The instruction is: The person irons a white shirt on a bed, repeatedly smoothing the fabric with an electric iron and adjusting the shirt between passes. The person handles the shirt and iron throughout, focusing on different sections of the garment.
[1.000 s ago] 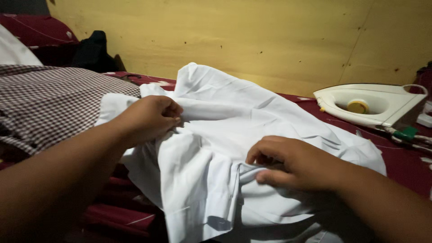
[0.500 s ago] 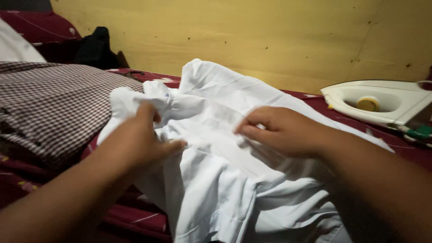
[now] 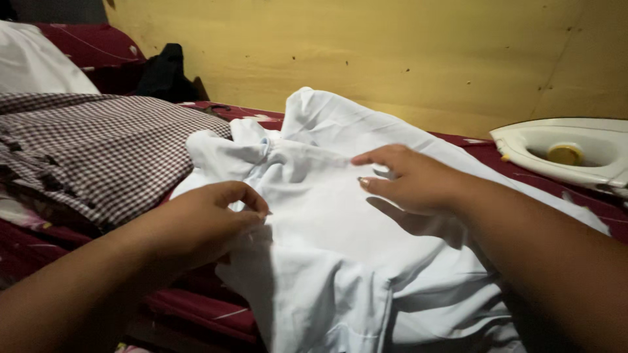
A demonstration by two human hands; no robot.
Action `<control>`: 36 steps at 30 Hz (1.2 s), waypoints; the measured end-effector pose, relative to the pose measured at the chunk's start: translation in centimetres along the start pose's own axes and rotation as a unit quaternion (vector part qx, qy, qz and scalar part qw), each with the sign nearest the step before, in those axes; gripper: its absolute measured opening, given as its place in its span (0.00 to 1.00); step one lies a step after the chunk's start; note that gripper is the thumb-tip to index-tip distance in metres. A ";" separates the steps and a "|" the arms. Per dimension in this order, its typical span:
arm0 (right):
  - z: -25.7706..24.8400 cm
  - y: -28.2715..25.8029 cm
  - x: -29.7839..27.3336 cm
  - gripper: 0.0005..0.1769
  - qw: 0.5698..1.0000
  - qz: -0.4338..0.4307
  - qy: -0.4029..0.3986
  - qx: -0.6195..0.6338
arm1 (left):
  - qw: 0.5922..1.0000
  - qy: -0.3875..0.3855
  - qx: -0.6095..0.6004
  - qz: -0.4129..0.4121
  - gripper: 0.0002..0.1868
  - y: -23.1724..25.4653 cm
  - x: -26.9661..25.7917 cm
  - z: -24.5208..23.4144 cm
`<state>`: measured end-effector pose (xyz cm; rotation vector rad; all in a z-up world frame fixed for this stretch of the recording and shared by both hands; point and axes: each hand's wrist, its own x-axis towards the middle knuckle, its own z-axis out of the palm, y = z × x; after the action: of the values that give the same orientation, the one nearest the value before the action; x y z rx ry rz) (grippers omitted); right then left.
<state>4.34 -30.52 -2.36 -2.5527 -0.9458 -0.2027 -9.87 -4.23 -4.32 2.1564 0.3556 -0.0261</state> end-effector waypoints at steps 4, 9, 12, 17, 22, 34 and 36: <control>-2.7 2.2 -1.7 0.26 0.990 0.127 0.062 -0.009 | 0.995 -0.023 -0.088 0.042 0.18 0.0 -0.3 0.0; -4.3 4.5 -3.8 0.24 0.978 0.153 0.089 0.111 | 0.979 -0.089 -0.179 -0.040 0.34 0.4 0.0 -0.7; -3.8 4.1 -4.8 0.25 0.988 0.132 0.064 0.055 | 0.988 -0.074 -0.138 -0.004 0.37 0.6 0.2 -0.4; -1.7 2.6 -7.0 0.26 0.963 0.233 -0.068 0.113 | 0.959 -0.015 -0.275 -0.073 0.33 0.0 0.4 0.4; -2.0 3.2 -7.7 0.26 0.967 0.205 0.013 0.153 | 0.933 0.013 -0.356 -0.041 0.23 -2.2 2.6 -0.2; -8.2 14.9 -9.7 0.35 0.911 0.391 -0.008 -0.130 | 0.970 0.053 -0.234 -0.040 0.18 0.5 4.1 -2.3; -8.4 15.3 -10.6 0.37 0.906 0.395 -0.059 -0.138 | 0.986 0.013 -0.167 -0.028 0.18 1.3 2.4 -2.4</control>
<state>6.32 -50.86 -2.57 -3.0021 0.1561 0.0667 -7.53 -2.44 -2.25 1.8167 0.4058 0.0266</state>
